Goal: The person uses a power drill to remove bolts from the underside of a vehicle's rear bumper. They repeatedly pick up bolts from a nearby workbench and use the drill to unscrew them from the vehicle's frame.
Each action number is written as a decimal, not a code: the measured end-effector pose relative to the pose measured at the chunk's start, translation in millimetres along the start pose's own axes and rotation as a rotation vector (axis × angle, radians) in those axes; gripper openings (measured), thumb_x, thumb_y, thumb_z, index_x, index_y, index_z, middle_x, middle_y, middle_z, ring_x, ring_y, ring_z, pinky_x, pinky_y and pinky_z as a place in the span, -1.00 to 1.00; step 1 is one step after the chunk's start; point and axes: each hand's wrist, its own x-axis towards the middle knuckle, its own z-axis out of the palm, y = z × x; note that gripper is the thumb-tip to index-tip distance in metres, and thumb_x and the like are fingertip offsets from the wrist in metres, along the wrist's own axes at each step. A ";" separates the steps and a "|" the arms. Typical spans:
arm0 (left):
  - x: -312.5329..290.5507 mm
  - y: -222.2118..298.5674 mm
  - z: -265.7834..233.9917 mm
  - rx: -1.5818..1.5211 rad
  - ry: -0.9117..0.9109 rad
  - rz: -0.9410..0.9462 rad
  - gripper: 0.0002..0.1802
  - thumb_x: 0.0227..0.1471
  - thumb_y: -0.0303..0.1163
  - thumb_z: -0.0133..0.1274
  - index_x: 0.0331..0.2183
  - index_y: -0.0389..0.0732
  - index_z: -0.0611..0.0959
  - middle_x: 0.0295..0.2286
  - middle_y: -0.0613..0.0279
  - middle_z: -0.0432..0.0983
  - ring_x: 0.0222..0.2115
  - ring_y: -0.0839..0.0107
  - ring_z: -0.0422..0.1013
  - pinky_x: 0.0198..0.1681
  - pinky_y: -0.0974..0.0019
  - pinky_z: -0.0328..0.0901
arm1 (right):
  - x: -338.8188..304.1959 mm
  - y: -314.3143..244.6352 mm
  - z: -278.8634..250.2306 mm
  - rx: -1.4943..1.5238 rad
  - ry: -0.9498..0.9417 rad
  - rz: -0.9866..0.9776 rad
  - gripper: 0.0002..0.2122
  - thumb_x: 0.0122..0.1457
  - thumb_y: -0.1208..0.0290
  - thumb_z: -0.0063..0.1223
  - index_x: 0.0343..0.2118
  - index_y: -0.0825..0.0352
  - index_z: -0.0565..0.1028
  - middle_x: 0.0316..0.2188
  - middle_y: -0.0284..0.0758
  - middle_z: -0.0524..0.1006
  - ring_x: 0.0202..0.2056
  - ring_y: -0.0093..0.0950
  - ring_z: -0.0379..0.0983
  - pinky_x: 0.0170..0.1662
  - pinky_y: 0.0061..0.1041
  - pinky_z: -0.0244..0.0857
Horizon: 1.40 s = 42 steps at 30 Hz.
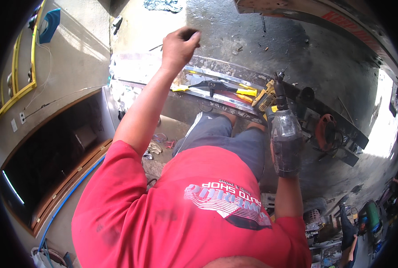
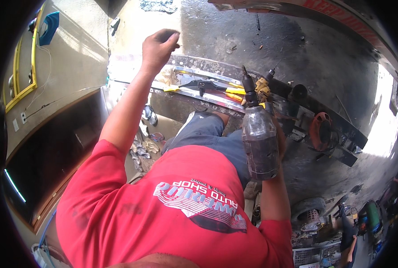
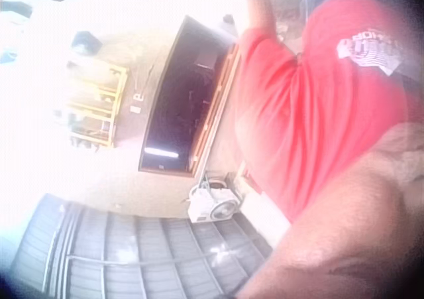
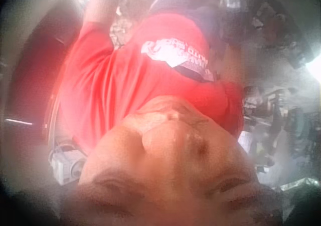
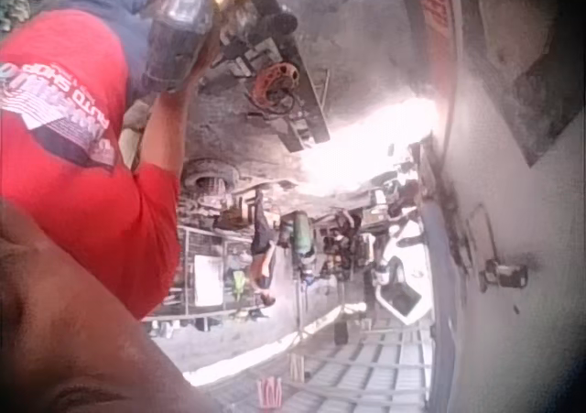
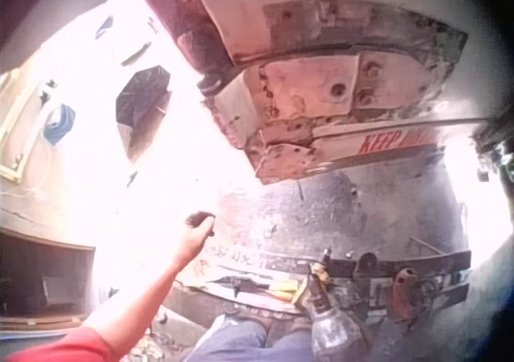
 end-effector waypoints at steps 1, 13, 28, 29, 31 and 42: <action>-0.3 -41.7 -7.5 0.127 -0.012 -0.100 -0.71 0.17 -0.36 0.10 -0.13 -0.28 0.75 -0.29 0.12 0.73 -0.37 0.45 0.66 -0.21 0.39 0.50 | -0.4 0.1 0.6 0.005 0.007 0.014 -0.61 0.44 0.23 -0.16 0.07 0.51 0.44 -0.16 -0.08 0.60 -0.25 -0.35 0.63 -0.19 -0.38 0.57; -48.9 -284.7 56.0 0.623 -0.177 -0.535 -0.56 0.07 -0.06 0.27 -0.04 -0.03 0.73 -0.06 0.04 0.65 0.00 0.08 0.54 0.10 0.08 0.40 | -3.1 12.3 26.1 -1.199 -0.077 -0.381 -0.54 0.15 0.46 0.33 0.08 0.53 0.47 -0.12 -0.13 0.63 -0.18 -0.41 0.63 -0.12 -0.45 0.54; -37.3 -345.1 82.8 0.618 -0.147 -0.449 -0.59 -0.16 -0.14 0.43 -0.29 -0.19 0.77 -0.26 -0.07 0.69 -0.18 0.05 0.61 -0.01 0.08 0.46 | 25.0 0.0 49.6 -1.359 -0.320 -0.545 -0.45 0.01 0.44 0.36 0.08 0.52 0.49 -0.03 -0.07 0.61 -0.10 -0.21 0.62 -0.01 -0.32 0.48; -36.7 -336.0 80.2 0.600 -0.145 -0.464 -0.59 -0.19 -0.15 0.43 -0.30 -0.20 0.77 -0.27 -0.08 0.69 -0.19 0.05 0.62 -0.03 0.08 0.46 | 23.5 -2.1 52.0 -1.357 -0.320 -0.563 -0.43 0.00 0.44 0.36 0.10 0.52 0.47 -0.03 -0.07 0.61 -0.09 -0.20 0.61 -0.01 -0.31 0.48; -33.2 -316.5 73.4 0.564 -0.140 -0.500 -0.58 -0.24 -0.18 0.42 -0.31 -0.21 0.76 -0.28 -0.08 0.69 -0.21 0.05 0.62 -0.05 0.10 0.47 | 18.7 -8.6 56.2 -1.350 -0.325 -0.594 -0.40 -0.02 0.45 0.36 0.13 0.51 0.45 -0.03 -0.06 0.60 -0.08 -0.19 0.60 0.01 -0.30 0.47; -41.3 -164.9 22.9 -0.325 -0.281 -0.506 -0.76 -0.04 -0.61 0.22 -0.24 -0.41 0.72 -0.37 0.14 0.65 -0.36 0.38 0.54 -0.19 0.34 0.43 | -17.7 -18.7 26.4 -1.163 -0.225 -0.756 -0.31 -0.07 0.40 0.43 0.17 0.47 0.42 -0.06 -0.08 0.59 -0.10 -0.21 0.60 0.01 -0.28 0.46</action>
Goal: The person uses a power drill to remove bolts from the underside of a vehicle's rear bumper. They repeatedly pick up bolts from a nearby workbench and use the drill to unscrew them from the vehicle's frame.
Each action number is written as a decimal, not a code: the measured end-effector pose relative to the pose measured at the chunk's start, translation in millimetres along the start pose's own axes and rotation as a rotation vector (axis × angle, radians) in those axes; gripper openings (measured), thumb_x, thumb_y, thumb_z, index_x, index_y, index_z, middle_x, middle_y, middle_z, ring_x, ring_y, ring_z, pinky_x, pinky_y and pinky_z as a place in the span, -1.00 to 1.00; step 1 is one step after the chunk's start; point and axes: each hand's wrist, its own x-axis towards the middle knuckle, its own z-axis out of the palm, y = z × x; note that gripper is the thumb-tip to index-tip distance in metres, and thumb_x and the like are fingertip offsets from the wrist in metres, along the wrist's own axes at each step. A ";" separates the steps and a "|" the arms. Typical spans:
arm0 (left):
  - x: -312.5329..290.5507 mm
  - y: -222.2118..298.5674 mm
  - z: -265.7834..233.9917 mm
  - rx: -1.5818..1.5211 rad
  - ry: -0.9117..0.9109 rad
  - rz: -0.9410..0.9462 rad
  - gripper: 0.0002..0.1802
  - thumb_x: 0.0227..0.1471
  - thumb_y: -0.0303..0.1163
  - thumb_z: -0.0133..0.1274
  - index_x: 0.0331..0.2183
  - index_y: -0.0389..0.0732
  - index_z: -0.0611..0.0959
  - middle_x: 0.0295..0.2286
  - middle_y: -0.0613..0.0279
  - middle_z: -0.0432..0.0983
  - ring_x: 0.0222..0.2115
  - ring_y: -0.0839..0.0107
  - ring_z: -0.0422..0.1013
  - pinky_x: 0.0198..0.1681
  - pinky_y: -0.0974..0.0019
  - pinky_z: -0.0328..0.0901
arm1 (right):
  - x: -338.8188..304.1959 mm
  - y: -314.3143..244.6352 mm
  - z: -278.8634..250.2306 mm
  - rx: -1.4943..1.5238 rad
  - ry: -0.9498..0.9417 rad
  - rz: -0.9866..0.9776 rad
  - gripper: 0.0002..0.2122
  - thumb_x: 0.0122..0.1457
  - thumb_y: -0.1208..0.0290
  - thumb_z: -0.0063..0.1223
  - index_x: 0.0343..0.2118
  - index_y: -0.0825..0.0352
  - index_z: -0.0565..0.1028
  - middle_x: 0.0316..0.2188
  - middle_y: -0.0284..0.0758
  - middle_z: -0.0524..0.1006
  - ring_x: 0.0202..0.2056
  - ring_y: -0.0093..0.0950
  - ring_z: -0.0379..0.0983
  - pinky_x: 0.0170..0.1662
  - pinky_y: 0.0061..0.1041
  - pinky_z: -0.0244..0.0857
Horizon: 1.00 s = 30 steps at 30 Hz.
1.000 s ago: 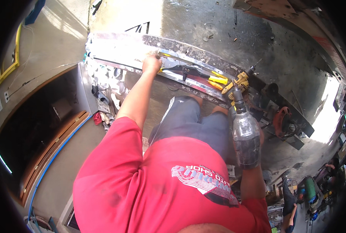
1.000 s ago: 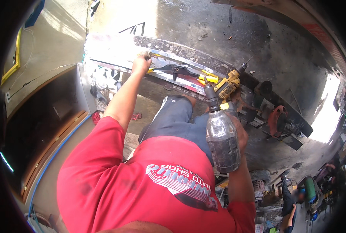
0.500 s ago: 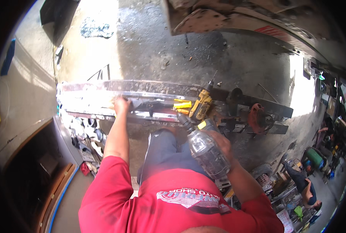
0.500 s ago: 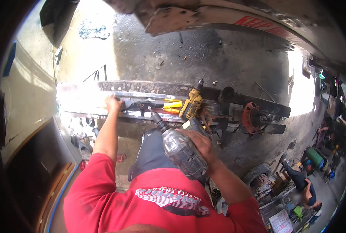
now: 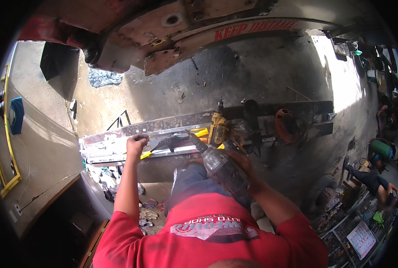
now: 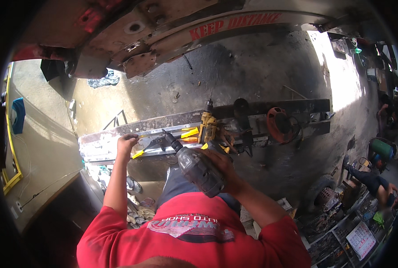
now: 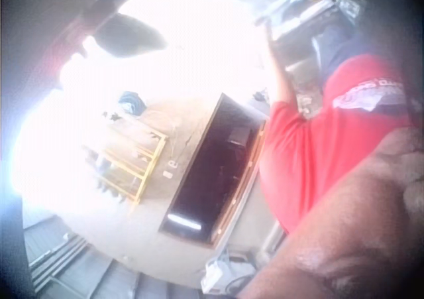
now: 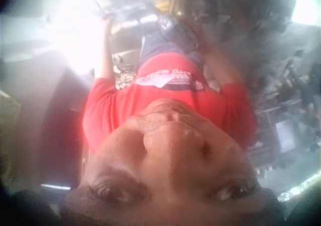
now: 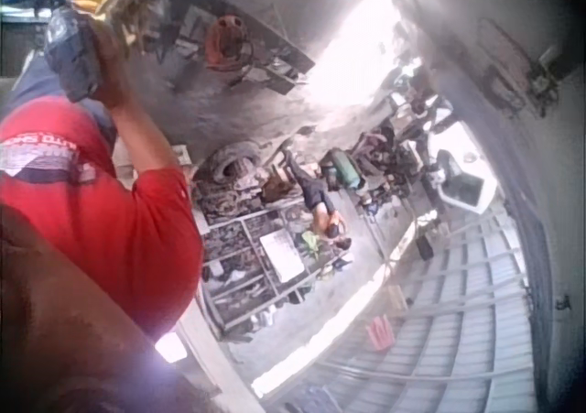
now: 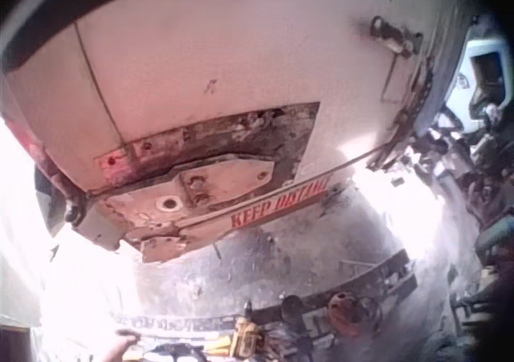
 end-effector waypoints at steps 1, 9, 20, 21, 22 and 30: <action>-13.4 23.2 5.8 -0.061 -0.048 0.014 -0.75 -0.03 -0.60 0.23 -0.23 -0.42 0.71 -0.34 0.11 0.65 -0.35 0.37 0.53 -0.17 0.34 0.42 | -4.2 -1.2 -2.3 0.015 0.020 0.001 -0.33 -0.06 0.43 0.42 0.18 0.46 0.42 -0.05 -0.11 0.59 -0.10 -0.25 0.60 0.01 -0.29 0.47; -128.9 239.2 139.4 -0.194 -0.468 0.194 -0.61 0.09 -0.54 0.24 -0.04 -0.48 0.60 -0.26 0.12 0.61 -0.27 0.35 0.54 -0.10 0.31 0.44 | -7.0 -17.0 -31.0 0.745 0.106 0.634 -0.46 0.09 0.52 0.34 0.16 0.40 0.44 -0.06 -0.31 0.60 -0.08 -0.52 0.56 0.00 -0.47 0.48; -136.8 311.3 202.7 -0.142 -0.799 0.307 -0.58 0.08 -0.54 0.23 -0.03 -0.54 0.59 -0.23 -0.15 0.66 -0.25 0.16 0.61 -0.08 0.19 0.47 | -7.2 10.6 -64.7 0.832 0.265 0.307 -0.58 0.20 0.48 0.22 0.13 0.41 0.48 -0.05 -0.31 0.60 -0.06 -0.55 0.55 -0.02 -0.51 0.47; -137.5 313.7 203.9 -0.122 -0.797 0.301 -0.60 0.06 -0.54 0.24 -0.06 -0.53 0.61 -0.25 -0.13 0.66 -0.27 0.18 0.61 -0.10 0.20 0.48 | -7.4 2.2 -72.8 0.713 0.248 0.235 -0.59 0.22 0.48 0.20 0.13 0.41 0.48 -0.04 -0.31 0.59 -0.05 -0.55 0.55 -0.02 -0.52 0.47; -137.4 318.8 205.5 -0.099 -0.799 0.300 -0.62 0.05 -0.54 0.26 -0.08 -0.52 0.63 -0.27 -0.11 0.66 -0.28 0.20 0.60 -0.11 0.21 0.48 | -5.0 -4.8 -79.0 0.591 0.236 0.160 -0.61 0.24 0.49 0.17 0.13 0.41 0.48 -0.03 -0.31 0.59 -0.05 -0.56 0.55 -0.02 -0.53 0.47; -142.4 361.0 213.6 0.338 -0.887 0.362 -0.76 -0.02 -0.49 0.32 -0.30 -0.45 0.69 -0.41 0.09 0.59 -0.39 0.36 0.55 -0.26 0.28 0.45 | 6.2 -10.5 -120.2 0.777 0.093 0.451 -0.46 0.17 0.38 0.32 0.20 0.40 0.43 -0.03 -0.32 0.60 -0.07 -0.56 0.57 -0.01 -0.55 0.45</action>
